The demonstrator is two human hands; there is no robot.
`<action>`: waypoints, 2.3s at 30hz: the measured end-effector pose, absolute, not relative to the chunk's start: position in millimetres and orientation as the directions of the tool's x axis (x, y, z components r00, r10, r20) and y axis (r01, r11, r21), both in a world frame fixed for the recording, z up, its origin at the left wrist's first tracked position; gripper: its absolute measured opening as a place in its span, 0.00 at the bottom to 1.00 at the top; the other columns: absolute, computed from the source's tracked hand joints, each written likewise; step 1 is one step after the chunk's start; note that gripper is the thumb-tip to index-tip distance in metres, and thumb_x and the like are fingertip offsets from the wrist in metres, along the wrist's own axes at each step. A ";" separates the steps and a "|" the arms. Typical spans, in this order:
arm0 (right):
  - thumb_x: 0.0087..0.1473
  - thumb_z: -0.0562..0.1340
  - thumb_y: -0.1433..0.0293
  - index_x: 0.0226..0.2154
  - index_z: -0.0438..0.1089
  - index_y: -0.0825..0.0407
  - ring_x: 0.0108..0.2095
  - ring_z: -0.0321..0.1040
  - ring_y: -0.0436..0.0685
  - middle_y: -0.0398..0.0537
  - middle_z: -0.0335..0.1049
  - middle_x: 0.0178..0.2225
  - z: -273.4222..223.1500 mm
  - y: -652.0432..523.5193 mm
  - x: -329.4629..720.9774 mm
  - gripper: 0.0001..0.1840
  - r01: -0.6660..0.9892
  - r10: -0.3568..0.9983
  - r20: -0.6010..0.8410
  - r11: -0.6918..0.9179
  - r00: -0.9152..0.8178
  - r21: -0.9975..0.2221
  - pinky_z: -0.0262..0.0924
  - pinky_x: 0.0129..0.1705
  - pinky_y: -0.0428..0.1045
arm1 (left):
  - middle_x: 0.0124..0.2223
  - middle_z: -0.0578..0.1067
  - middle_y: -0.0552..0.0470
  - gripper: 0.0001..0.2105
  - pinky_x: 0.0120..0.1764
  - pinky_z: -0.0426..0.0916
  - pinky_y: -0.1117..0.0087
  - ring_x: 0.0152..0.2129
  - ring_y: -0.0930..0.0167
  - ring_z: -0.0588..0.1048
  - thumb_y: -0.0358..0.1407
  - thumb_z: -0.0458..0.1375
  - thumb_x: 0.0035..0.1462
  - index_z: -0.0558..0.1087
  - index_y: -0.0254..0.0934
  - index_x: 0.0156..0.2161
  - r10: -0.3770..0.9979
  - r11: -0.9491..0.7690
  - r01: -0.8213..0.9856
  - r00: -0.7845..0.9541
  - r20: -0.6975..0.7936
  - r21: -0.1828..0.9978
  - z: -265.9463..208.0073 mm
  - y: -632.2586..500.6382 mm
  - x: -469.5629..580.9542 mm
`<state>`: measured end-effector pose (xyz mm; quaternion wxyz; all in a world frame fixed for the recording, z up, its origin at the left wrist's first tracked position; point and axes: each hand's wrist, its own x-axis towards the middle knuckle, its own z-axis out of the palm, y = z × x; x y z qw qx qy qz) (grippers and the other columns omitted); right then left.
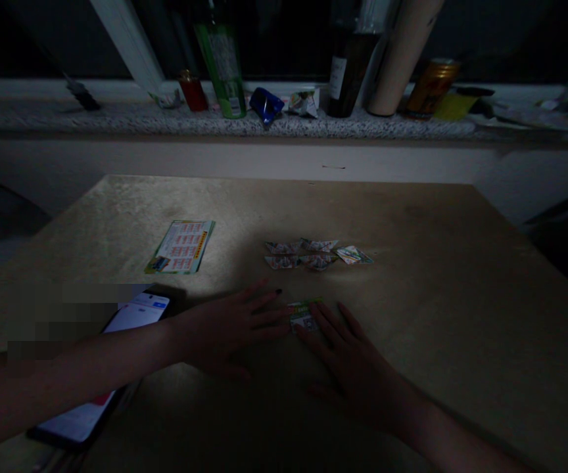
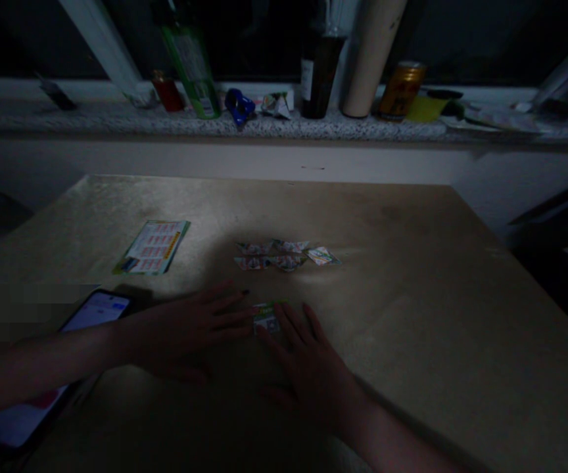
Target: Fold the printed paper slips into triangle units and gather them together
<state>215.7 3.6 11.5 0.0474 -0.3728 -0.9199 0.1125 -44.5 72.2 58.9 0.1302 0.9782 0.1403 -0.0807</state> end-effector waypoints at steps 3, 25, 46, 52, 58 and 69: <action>0.56 0.57 0.55 0.64 0.42 0.50 0.65 0.31 0.67 0.61 0.38 0.65 12.8 4.5 215.4 0.39 0.673 0.692 -0.008 0.699 -0.721 -0.241 0.36 0.61 0.69 | 0.65 0.53 0.41 0.40 0.59 0.39 0.44 0.61 0.49 0.49 0.49 0.60 0.49 0.51 0.38 0.64 0.249 -0.928 0.288 0.951 -0.182 0.236 56.9 71.8 -45.4; 0.57 0.56 0.56 0.63 0.44 0.49 0.65 0.34 0.66 0.58 0.40 0.65 16.4 7.6 218.5 0.37 0.658 0.683 -0.004 0.702 -0.730 -0.273 0.37 0.61 0.68 | 0.65 0.53 0.39 0.42 0.60 0.41 0.47 0.61 0.51 0.51 0.51 0.58 0.50 0.49 0.36 0.65 0.297 -0.912 0.329 0.942 -0.157 0.246 58.9 62.6 -40.6; 0.58 0.55 0.57 0.63 0.46 0.49 0.64 0.37 0.64 0.55 0.44 0.64 11.4 3.8 214.8 0.34 0.694 0.727 0.044 0.670 -0.685 -0.262 0.38 0.62 0.67 | 0.65 0.52 0.34 0.41 0.60 0.49 0.60 0.62 0.56 0.48 0.54 0.54 0.54 0.51 0.24 0.63 0.603 -0.772 0.617 0.787 -0.133 0.151 41.7 2.9 -9.8; 0.60 0.54 0.59 0.63 0.45 0.50 0.65 0.36 0.64 0.56 0.41 0.65 8.6 -2.4 210.0 0.33 0.721 0.755 0.049 0.641 -0.654 -0.262 0.40 0.61 0.66 | 0.63 0.53 0.30 0.47 0.60 0.45 0.52 0.61 0.53 0.49 0.64 0.43 0.51 0.55 0.20 0.61 0.697 -0.691 0.714 0.700 -0.153 0.114 27.5 -11.0 5.3; 0.59 0.52 0.54 0.64 0.44 0.52 0.65 0.31 0.68 0.61 0.38 0.65 -6.4 -11.7 196.5 0.36 0.788 0.823 0.081 0.564 -0.563 -0.247 0.37 0.61 0.68 | 0.66 0.49 0.40 0.42 0.60 0.43 0.51 0.62 0.56 0.48 0.61 0.43 0.55 0.47 0.31 0.65 0.757 -0.648 0.760 0.650 -0.065 0.055 15.9 -2.0 -8.8; 0.59 0.51 0.55 0.64 0.41 0.54 0.65 0.31 0.69 0.63 0.40 0.65 -8.2 -15.4 189.1 0.37 0.803 0.841 0.105 0.539 -0.531 -0.256 0.36 0.60 0.72 | 0.64 0.55 0.36 0.50 0.59 0.46 0.53 0.60 0.55 0.54 0.66 0.44 0.47 0.49 0.27 0.64 0.747 -0.665 0.746 0.665 0.010 0.027 -1.0 -15.4 -1.6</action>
